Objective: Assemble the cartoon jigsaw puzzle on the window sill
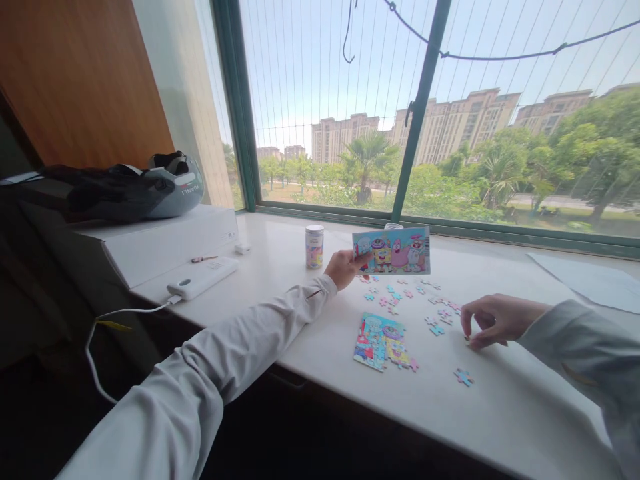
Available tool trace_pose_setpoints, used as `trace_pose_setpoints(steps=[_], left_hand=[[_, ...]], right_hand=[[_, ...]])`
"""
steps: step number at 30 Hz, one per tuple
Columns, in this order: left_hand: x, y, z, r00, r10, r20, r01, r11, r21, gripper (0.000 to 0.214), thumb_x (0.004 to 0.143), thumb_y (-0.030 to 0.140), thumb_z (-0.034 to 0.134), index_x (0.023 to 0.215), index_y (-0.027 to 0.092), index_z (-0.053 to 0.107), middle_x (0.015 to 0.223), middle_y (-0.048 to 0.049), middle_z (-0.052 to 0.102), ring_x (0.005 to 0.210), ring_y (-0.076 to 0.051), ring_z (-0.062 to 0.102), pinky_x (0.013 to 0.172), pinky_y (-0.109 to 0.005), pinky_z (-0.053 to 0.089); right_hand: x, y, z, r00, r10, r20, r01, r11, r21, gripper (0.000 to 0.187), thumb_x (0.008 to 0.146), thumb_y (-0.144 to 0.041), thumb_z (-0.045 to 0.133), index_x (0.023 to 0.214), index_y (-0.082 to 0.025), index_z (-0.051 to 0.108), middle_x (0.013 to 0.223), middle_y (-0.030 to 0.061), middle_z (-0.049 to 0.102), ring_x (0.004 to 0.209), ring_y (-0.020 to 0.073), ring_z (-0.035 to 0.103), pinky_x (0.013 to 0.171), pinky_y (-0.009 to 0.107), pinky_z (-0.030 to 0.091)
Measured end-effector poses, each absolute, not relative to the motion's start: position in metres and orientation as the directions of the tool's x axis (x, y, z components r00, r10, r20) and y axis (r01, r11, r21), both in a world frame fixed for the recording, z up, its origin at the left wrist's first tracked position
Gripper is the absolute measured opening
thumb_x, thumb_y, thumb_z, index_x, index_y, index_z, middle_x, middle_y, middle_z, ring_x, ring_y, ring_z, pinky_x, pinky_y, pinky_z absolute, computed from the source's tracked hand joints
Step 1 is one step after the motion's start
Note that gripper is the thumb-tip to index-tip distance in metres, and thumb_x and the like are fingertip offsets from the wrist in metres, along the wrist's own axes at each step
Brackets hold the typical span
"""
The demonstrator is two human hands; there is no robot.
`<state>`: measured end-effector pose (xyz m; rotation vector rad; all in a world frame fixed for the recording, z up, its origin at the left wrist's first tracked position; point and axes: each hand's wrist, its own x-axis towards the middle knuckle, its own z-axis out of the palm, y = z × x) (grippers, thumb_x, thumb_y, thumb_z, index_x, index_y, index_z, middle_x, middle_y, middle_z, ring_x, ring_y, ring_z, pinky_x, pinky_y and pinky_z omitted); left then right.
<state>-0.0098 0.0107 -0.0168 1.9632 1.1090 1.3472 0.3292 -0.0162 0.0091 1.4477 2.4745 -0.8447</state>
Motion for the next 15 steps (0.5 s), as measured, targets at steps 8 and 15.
trace_pose_setpoints(steps=[8, 15], left_hand=[[-0.0133, 0.0155, -0.0212, 0.192, 0.837, 0.513, 0.31, -0.548, 0.777, 0.05, 0.085, 0.055, 0.054, 0.093, 0.01, 0.075, 0.064, -0.0071, 0.071, 0.063, -0.019, 0.067, 0.06, -0.027, 0.049], [-0.0147, 0.0183, -0.0234, 0.182, 0.842, 0.507, 0.32, -0.538, 0.779, 0.049, 0.084, 0.055, 0.055, 0.091, 0.011, 0.075, 0.066, -0.0074, 0.072, 0.068, -0.02, 0.067, 0.064, -0.029, 0.051]], right_hand=[[0.3218, -0.0248, 0.0191, -0.519, 0.764, -0.384, 0.836, 0.361, -0.413, 0.046, 0.057, -0.055, 0.078, 0.08, -0.017, 0.067, 0.051, -0.0044, 0.055, 0.049, 0.0114, 0.054, 0.055, 0.024, 0.04], [0.3203, -0.0273, 0.0204, -0.507, 0.776, -0.375, 0.843, 0.353, -0.407, 0.046, 0.054, -0.056, 0.079, 0.08, -0.019, 0.068, 0.05, -0.0057, 0.056, 0.05, 0.0111, 0.055, 0.057, 0.024, 0.04]])
